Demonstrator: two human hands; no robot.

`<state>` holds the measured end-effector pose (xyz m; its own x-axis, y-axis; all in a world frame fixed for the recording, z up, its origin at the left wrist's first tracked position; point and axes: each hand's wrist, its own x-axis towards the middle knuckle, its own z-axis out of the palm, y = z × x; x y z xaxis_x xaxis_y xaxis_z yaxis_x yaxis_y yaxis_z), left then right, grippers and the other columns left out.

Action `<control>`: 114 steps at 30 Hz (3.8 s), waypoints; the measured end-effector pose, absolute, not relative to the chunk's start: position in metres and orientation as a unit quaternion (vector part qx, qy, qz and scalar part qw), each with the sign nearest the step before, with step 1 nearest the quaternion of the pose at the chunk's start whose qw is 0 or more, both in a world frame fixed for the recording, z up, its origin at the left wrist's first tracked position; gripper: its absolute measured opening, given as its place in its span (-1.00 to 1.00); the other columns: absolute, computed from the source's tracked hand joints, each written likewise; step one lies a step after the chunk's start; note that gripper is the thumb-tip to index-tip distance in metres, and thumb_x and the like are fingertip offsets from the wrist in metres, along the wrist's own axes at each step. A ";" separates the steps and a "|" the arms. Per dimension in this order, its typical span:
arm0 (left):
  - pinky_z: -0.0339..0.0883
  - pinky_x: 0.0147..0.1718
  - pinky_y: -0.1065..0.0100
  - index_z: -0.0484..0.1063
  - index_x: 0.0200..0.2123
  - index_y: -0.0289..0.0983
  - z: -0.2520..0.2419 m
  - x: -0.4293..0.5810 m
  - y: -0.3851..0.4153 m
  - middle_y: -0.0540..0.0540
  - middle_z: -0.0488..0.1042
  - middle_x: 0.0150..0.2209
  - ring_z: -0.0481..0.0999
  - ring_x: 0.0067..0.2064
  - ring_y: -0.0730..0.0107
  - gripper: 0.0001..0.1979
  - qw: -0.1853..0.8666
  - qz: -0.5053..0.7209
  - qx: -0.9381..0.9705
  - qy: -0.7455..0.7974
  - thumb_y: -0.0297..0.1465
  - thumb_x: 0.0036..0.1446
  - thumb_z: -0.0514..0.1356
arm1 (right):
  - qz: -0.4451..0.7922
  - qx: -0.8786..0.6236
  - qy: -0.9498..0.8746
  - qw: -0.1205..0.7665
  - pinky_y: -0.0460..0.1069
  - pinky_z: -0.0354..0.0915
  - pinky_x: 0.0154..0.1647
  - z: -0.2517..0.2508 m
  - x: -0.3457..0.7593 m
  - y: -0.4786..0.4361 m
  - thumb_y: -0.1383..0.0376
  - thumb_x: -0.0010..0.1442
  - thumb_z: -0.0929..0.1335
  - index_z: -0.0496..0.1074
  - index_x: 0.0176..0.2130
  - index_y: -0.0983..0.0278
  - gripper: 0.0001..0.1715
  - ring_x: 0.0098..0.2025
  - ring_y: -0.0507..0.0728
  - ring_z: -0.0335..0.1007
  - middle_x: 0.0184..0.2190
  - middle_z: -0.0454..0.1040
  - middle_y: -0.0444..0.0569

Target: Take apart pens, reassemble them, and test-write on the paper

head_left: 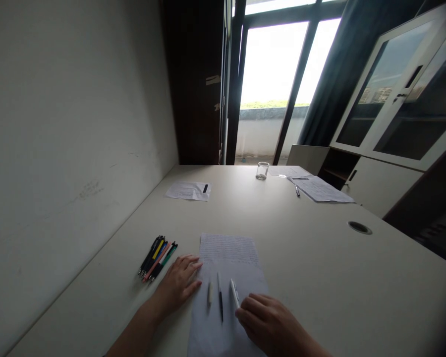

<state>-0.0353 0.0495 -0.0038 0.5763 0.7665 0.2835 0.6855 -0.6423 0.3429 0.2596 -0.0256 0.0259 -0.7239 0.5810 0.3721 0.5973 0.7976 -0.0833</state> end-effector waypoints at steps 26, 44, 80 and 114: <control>0.15 0.22 -0.01 0.23 0.22 -0.09 -0.008 -0.038 0.051 -0.12 0.29 0.21 0.19 0.26 0.11 -0.57 0.102 0.178 0.885 0.418 -0.24 0.31 0.13 | 0.105 -0.392 -0.867 0.288 -0.07 0.26 -0.28 0.012 0.278 -0.016 0.35 0.35 0.26 0.47 -0.18 0.20 -0.82 -0.32 0.05 0.42 -0.32 0.48 -0.04; 0.14 0.23 -0.03 0.23 0.24 -0.05 0.002 -0.045 0.051 -0.11 0.25 0.26 0.16 0.29 0.06 -0.52 0.127 0.164 0.893 0.400 -0.18 0.28 0.15 | 0.148 -0.543 -0.784 0.261 -0.03 0.43 -0.32 -0.020 0.365 0.018 0.09 0.25 0.33 0.50 0.01 0.13 -0.63 -0.43 0.05 0.44 -0.10 0.46 0.08; 0.16 0.21 -0.06 0.30 0.19 -0.05 -0.003 -0.044 0.051 -0.13 0.27 0.23 0.18 0.28 0.03 -0.57 0.112 0.172 0.890 0.408 -0.19 0.28 0.16 | 0.127 -0.501 -0.814 0.265 -0.02 0.40 -0.25 -0.011 0.339 0.011 0.13 0.30 0.31 0.50 0.01 0.14 -0.67 -0.32 0.09 0.46 -0.26 0.46 0.02; 0.13 0.23 -0.07 0.28 0.20 -0.03 -0.010 -0.045 0.052 -0.09 0.25 0.25 0.15 0.29 0.05 -0.57 0.110 0.169 0.888 0.412 -0.19 0.28 0.16 | 0.123 -0.492 -0.841 0.190 0.02 0.33 -0.10 0.002 0.262 -0.020 0.46 0.10 0.25 0.39 -0.03 0.23 -0.57 -0.16 0.18 0.49 -0.19 0.55 0.01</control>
<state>-0.0454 0.0520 -0.0102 0.6025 0.7699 0.2103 0.6953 -0.6357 0.3353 0.2625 -0.0202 0.0024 -0.4448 0.8734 0.1981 0.7803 0.4865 -0.3929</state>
